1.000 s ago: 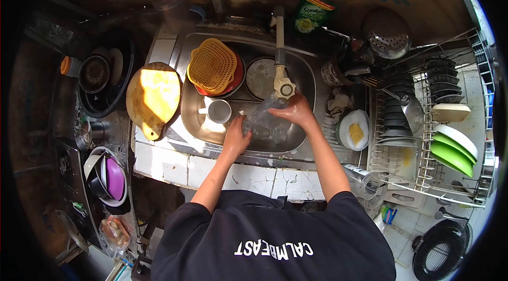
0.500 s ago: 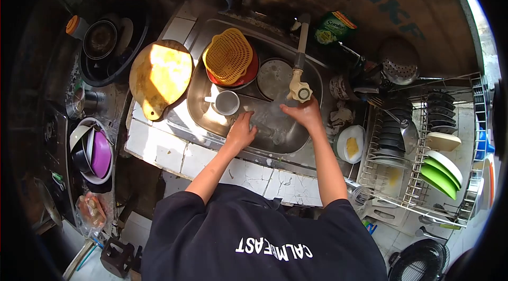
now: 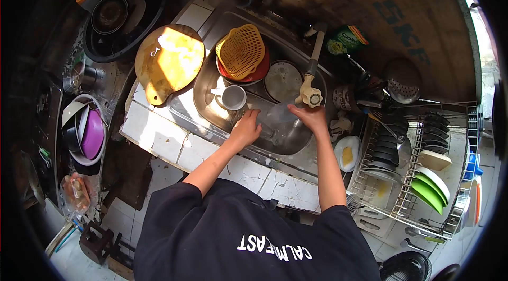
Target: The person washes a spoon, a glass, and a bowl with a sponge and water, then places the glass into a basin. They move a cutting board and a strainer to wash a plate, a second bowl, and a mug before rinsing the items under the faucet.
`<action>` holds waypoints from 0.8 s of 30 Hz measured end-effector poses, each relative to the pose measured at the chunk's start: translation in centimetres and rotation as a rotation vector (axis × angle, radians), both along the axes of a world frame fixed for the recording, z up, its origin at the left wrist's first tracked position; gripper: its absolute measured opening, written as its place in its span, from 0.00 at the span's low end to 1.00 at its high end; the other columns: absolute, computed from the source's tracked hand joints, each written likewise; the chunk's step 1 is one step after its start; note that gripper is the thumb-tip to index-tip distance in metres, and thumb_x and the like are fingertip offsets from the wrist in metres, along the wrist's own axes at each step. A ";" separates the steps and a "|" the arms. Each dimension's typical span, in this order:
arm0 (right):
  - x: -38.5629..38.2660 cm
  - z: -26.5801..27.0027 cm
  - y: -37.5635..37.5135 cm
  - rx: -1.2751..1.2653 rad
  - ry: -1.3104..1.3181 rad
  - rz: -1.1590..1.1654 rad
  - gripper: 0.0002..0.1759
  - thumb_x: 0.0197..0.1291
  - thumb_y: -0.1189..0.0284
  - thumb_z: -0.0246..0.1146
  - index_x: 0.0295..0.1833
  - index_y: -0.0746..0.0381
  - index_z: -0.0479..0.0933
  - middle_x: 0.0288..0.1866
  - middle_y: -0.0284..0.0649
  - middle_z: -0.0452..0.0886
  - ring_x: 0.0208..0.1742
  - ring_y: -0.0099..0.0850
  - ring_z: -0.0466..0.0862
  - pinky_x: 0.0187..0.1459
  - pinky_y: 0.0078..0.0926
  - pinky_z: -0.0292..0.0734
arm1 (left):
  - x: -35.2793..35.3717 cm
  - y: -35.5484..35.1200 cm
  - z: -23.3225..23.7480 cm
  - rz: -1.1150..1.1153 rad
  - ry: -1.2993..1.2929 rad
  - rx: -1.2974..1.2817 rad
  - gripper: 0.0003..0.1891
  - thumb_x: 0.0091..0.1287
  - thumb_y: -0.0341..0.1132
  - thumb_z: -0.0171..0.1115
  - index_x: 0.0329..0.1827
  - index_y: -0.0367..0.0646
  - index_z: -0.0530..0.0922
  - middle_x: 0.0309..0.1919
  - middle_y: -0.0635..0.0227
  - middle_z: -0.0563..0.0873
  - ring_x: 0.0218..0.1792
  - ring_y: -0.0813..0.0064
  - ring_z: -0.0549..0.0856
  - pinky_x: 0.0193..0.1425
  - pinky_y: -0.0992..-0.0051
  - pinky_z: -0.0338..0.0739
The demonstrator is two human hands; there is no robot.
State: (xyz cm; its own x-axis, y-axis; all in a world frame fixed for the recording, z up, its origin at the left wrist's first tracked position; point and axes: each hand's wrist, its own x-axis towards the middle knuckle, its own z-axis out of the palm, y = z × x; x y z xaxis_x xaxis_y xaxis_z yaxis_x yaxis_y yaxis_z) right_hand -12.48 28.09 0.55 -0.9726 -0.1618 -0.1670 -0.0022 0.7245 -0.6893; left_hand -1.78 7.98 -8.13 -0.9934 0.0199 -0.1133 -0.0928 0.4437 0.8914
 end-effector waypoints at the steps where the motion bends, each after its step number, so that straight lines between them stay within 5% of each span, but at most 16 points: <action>1: -0.2 0.0 0.2 -0.005 -0.012 -0.006 0.32 0.38 0.54 0.77 0.45 0.65 0.79 0.41 0.44 0.85 0.41 0.35 0.85 0.46 0.30 0.78 | -0.1 0.0 0.0 -0.006 -0.017 -0.004 0.25 0.61 0.32 0.59 0.62 0.36 0.68 0.55 0.46 0.75 0.56 0.46 0.76 0.60 0.59 0.72; 11: -0.3 0.3 -0.1 0.284 -0.035 0.146 0.36 0.38 0.49 0.75 0.47 0.66 0.78 0.43 0.46 0.84 0.46 0.42 0.84 0.50 0.32 0.78 | -0.4 -0.3 0.2 -0.005 -0.062 0.002 0.25 0.61 0.32 0.59 0.63 0.37 0.68 0.54 0.46 0.75 0.54 0.45 0.77 0.58 0.58 0.73; 14: -0.3 -0.2 0.0 0.320 0.156 0.213 0.38 0.37 0.48 0.76 0.48 0.65 0.77 0.46 0.47 0.83 0.48 0.42 0.83 0.51 0.32 0.77 | -0.4 -0.1 0.0 0.000 -0.040 -0.009 0.25 0.61 0.32 0.59 0.63 0.37 0.68 0.54 0.46 0.75 0.54 0.45 0.77 0.58 0.58 0.73; 16: -0.7 0.7 -0.3 0.221 -0.112 0.150 0.41 0.36 0.48 0.76 0.51 0.65 0.75 0.49 0.47 0.81 0.50 0.41 0.82 0.53 0.32 0.75 | -0.4 0.0 0.2 -0.013 -0.063 -0.025 0.26 0.61 0.32 0.59 0.63 0.37 0.68 0.54 0.46 0.75 0.54 0.45 0.77 0.58 0.58 0.74; 20: -0.6 -0.8 0.2 0.269 0.008 0.235 0.44 0.36 0.48 0.76 0.54 0.66 0.72 0.51 0.47 0.79 0.52 0.41 0.81 0.54 0.31 0.74 | -0.3 -0.1 0.0 -0.011 -0.047 -0.026 0.26 0.61 0.32 0.59 0.63 0.37 0.68 0.54 0.46 0.75 0.54 0.46 0.77 0.59 0.58 0.74; 24: -1.0 0.2 0.2 0.238 -0.164 0.264 0.44 0.37 0.48 0.76 0.54 0.69 0.73 0.50 0.47 0.80 0.52 0.40 0.81 0.54 0.31 0.74 | -0.7 -0.4 0.6 -0.110 -0.105 0.011 0.29 0.59 0.34 0.62 0.65 0.37 0.66 0.57 0.46 0.75 0.56 0.46 0.77 0.61 0.59 0.73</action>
